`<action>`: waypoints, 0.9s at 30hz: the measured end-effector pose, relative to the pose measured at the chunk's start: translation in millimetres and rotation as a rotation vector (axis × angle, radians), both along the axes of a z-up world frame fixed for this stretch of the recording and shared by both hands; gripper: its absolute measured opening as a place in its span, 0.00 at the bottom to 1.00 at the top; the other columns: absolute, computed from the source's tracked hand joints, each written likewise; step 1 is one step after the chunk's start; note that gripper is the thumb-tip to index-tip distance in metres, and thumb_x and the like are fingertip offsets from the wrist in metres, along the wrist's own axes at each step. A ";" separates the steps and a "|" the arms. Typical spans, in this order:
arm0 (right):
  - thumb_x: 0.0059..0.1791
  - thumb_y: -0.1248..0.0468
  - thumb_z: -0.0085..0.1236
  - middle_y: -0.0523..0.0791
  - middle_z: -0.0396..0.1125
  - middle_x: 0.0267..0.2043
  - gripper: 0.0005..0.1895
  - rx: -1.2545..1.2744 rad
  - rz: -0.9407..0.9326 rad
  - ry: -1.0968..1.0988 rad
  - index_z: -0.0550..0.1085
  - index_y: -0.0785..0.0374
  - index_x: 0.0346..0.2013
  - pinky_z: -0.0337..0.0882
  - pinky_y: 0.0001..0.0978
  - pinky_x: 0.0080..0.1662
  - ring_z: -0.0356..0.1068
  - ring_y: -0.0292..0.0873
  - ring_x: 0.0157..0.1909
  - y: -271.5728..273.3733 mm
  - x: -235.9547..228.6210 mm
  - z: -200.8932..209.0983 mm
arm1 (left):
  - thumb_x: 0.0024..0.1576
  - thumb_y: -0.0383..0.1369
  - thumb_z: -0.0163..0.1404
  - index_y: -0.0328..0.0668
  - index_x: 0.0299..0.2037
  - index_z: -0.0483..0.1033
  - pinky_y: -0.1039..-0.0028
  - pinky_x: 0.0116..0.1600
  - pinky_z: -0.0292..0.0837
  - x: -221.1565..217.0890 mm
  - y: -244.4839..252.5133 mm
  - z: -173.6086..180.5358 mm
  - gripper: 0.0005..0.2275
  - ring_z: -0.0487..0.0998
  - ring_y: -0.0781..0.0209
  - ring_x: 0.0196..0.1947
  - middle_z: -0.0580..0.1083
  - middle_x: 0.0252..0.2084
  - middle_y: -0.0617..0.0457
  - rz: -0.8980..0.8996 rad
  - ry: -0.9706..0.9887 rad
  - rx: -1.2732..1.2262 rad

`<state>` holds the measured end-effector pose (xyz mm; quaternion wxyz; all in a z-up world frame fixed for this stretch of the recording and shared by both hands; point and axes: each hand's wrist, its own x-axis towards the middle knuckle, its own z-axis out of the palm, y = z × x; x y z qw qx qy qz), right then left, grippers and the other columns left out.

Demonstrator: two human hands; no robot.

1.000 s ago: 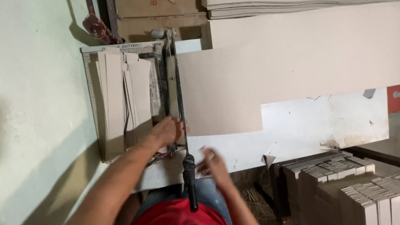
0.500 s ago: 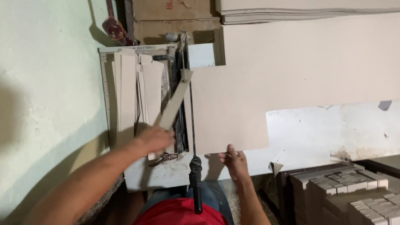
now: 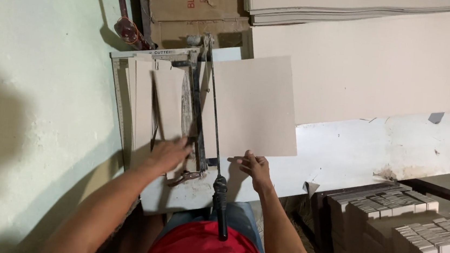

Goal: The person repeatedly places large sheets of paper into a manual paper cutter, aligns them, and pulls the lever to cut them into smaller pieces. The cut pieces are stacked on the left side of the machine.

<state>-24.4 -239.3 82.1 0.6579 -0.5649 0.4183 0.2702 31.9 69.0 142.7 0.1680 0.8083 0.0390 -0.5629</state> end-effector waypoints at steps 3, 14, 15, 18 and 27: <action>0.56 0.52 0.56 0.57 0.73 0.47 0.25 -0.007 -0.023 0.036 0.72 0.76 0.49 0.76 0.53 0.56 0.76 0.53 0.50 1.6 -2.3 5.2 | 0.63 0.38 0.44 0.50 0.63 0.71 0.49 0.63 0.70 8.3 12.3 -25.5 0.18 0.68 0.36 0.64 0.60 0.71 0.44 -0.509 -0.528 -0.125; 0.53 0.49 0.56 0.56 0.76 0.33 0.21 -0.219 0.432 0.047 0.81 0.66 0.41 0.81 0.48 0.40 0.79 0.55 0.37 -13.7 -16.2 -32.5 | 0.55 0.54 0.55 0.47 0.78 0.40 0.31 0.71 0.18 68.4 -86.1 5.3 0.46 0.29 0.34 0.78 0.35 0.79 0.32 -0.405 -0.355 0.357; 0.53 0.49 0.56 0.56 0.76 0.33 0.21 -0.222 0.425 0.049 0.81 0.66 0.41 0.81 0.48 0.40 0.79 0.55 0.37 -3.9 -14.6 -14.5 | 0.55 0.54 0.55 0.47 0.78 0.40 0.31 0.71 0.18 68.0 -87.6 6.0 0.46 0.29 0.34 0.78 0.35 0.79 0.32 -0.411 -0.356 0.353; 0.58 0.42 0.37 0.43 0.78 0.29 0.24 -0.598 0.998 -0.022 0.75 0.52 0.51 0.76 0.50 0.48 0.79 0.51 0.40 41.2 11.5 76.8 | 0.55 0.53 0.55 0.46 0.77 0.44 0.29 0.70 0.19 74.3 -89.9 0.1 0.44 0.31 0.35 0.78 0.36 0.79 0.33 -0.397 -0.374 0.385; 0.49 0.53 0.52 0.55 0.72 0.25 0.36 -0.690 1.080 -0.106 0.51 0.54 0.69 0.69 0.56 0.28 0.72 0.65 0.26 87.2 -88.0 39.1 | 0.49 0.46 0.63 0.46 0.77 0.24 0.28 0.68 0.21 74.0 -85.8 -39.5 0.57 0.25 0.30 0.77 0.27 0.77 0.28 -0.386 -0.354 0.343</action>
